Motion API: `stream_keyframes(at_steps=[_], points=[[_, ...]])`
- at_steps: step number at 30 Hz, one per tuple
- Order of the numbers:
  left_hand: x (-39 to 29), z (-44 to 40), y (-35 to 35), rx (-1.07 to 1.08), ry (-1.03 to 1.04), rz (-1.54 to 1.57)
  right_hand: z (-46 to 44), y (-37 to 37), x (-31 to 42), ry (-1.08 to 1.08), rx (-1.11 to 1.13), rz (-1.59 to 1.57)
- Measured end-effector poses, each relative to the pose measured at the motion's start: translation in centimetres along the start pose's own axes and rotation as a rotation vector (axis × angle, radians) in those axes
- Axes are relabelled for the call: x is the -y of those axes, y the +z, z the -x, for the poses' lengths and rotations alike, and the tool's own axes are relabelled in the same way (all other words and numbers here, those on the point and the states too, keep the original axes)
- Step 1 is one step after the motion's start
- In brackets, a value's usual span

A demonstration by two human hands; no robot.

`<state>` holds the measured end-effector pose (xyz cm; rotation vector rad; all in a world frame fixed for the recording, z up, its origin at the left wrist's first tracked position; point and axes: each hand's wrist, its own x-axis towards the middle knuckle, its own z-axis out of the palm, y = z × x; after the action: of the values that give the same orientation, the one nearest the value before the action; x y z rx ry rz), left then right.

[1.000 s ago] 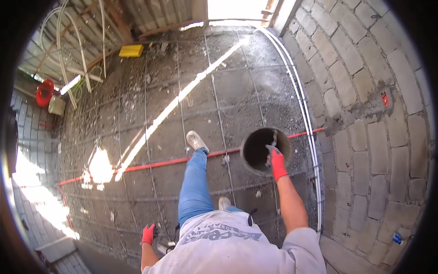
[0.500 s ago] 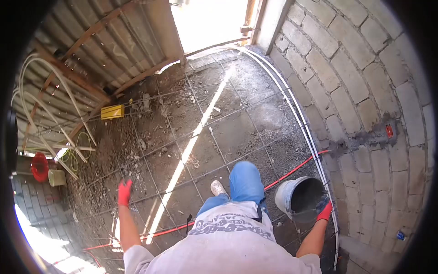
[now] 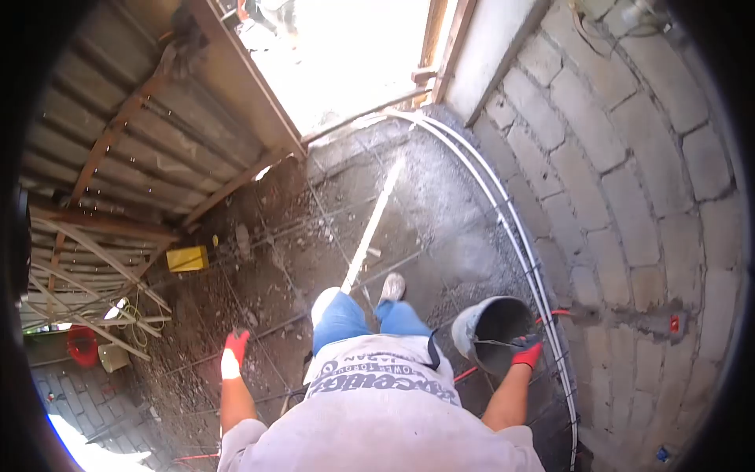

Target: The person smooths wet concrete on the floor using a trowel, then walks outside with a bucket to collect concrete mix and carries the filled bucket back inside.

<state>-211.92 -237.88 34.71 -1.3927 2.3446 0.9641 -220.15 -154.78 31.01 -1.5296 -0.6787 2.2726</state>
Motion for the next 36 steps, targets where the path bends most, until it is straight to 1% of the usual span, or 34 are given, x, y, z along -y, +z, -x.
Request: stream_keyframes(at_steps=[1,2,3,4,5,6,7,8,9,10,11,12,13,14,15,16,17,18,19,20,22,23,25,26,28,29,30,32,33,35,36], points=[[1.3,-1.6,0.8,0.177,0.016,0.193,-0.4,4.0,-1.2,0.014,0.082,0.040],[0.9,-2.3,1.5,0.258,-0.023,0.206,-0.6,8.7,-2.5,-0.001,0.084,0.086],[0.1,-3.2,2.2,0.322,-0.181,0.339,-1.0,13.1,-3.6,-0.013,0.078,0.135],[-2.0,-4.1,2.3,0.319,-0.187,0.334,-2.0,16.7,-4.8,-0.011,0.103,0.178],[-4.1,-5.0,2.5,0.296,-0.113,0.207,-3.0,20.2,-6.1,-0.008,0.127,0.222],[-6.2,-6.1,2.3,0.276,-0.039,0.082,-2.0,25.0,-7.5,-0.008,0.125,0.267],[-5.7,-10.2,3.7,0.315,-0.159,0.216,-0.2,30.9,-9.0,-0.013,0.137,0.308],[-8.8,-12.5,3.8,0.310,-0.153,0.229,0.2,35.7,-10.1,-0.018,0.222,0.355],[-13.5,-14.6,3.6,0.308,-0.165,0.205,0.5,40.5,-11.2,-0.025,0.308,0.401],[-17.8,-17.2,3.6,0.308,-0.178,0.177,1.1,46.1,-12.3,-0.031,0.319,0.401],[-20.1,-21.1,4.5,0.311,-0.181,0.182,2.0,52.0,-13.6,-0.074,0.390,0.489],[-21.9,-25.0,5.6,0.266,-0.037,0.263,2.7,57.2,-15.0,-0.112,0.450,0.584],[-23.7,-28.2,6.2,0.224,0.107,0.340,3.0,61.3,-16.2,-0.112,0.435,0.596],[-26.2,-31.5,6.5,0.235,0.105,0.337,3.0,66.2,-17.5,-0.165,0.502,0.746],[-30.2,-35.7,7.2,0.194,0.120,0.291,3.1,72.8,-19.1,-0.231,0.585,0.880],[-31.8,-36.1,7.7,0.165,0.086,0.236,6.6,79.9,-21.0,-0.169,0.511,0.921],[-32.7,-34.3,6.4,0.185,0.019,0.207,7.1,84.3,-22.4,-0.207,0.663,0.938],[-38.5,-35.8,4.6,0.230,-0.006,0.211,6.1,88.5,-24.1,-0.201,0.724,0.915],[-44.6,-37.7,2.9,0.264,-0.009,0.227,6.7,93.0,-25.2,-0.180,0.753,1.014],[-48.7,-37.3,0.9,0.258,-0.019,0.222,6.9,96.5,-26.4,-0.167,0.756,1.017],[-55.8,-38.1,-2.0,0.153,0.113,0.119,6.4,104.3,-29.2,-0.203,0.836,1.119],[-57.0,-39.7,-2.4,0.143,0.115,0.130,6.3,107.8,-30.4,-0.209,0.850,1.119],[-57.8,-41.0,-2.6,0.165,0.246,0.000,6.0,113.3,-32.3,-0.187,0.910,1.178],[-56.5,-40.8,-2.1,0.171,0.220,0.012,5.8,115.5,-33.6,-0.177,0.914,1.206],[-54.8,-41.1,-0.5,0.220,0.196,0.748,5.7,120.8,-36.8,-0.237,0.988,1.264],[-58.0,-39.5,-2.0,-0.025,0.314,-0.025,5.6,123.2,-38.4,-0.210,1.014,1.272],[-57.6,-41.4,-1.0,-0.033,0.295,-0.014,5.3,125.5,-40.2,-0.204,1.032,1.288],[-59.1,-42.1,-0.3,0.001,0.277,-0.038,3.7,130.0,-43.7,-0.286,1.011,1.316],[-59.6,-42.7,0.6,0.021,0.270,-0.047,2.6,131.6,-45.7,-0.284,1.017,1.332],[-62.4,-47.2,2.2,0.022,0.288,-0.063,0.2,136.3,-50.7,-0.175,1.053,1.303],[-63.5,-48.8,3.1,0.022,0.291,-0.071,-0.5,138.3,-52.9,-0.179,1.074,1.303]])
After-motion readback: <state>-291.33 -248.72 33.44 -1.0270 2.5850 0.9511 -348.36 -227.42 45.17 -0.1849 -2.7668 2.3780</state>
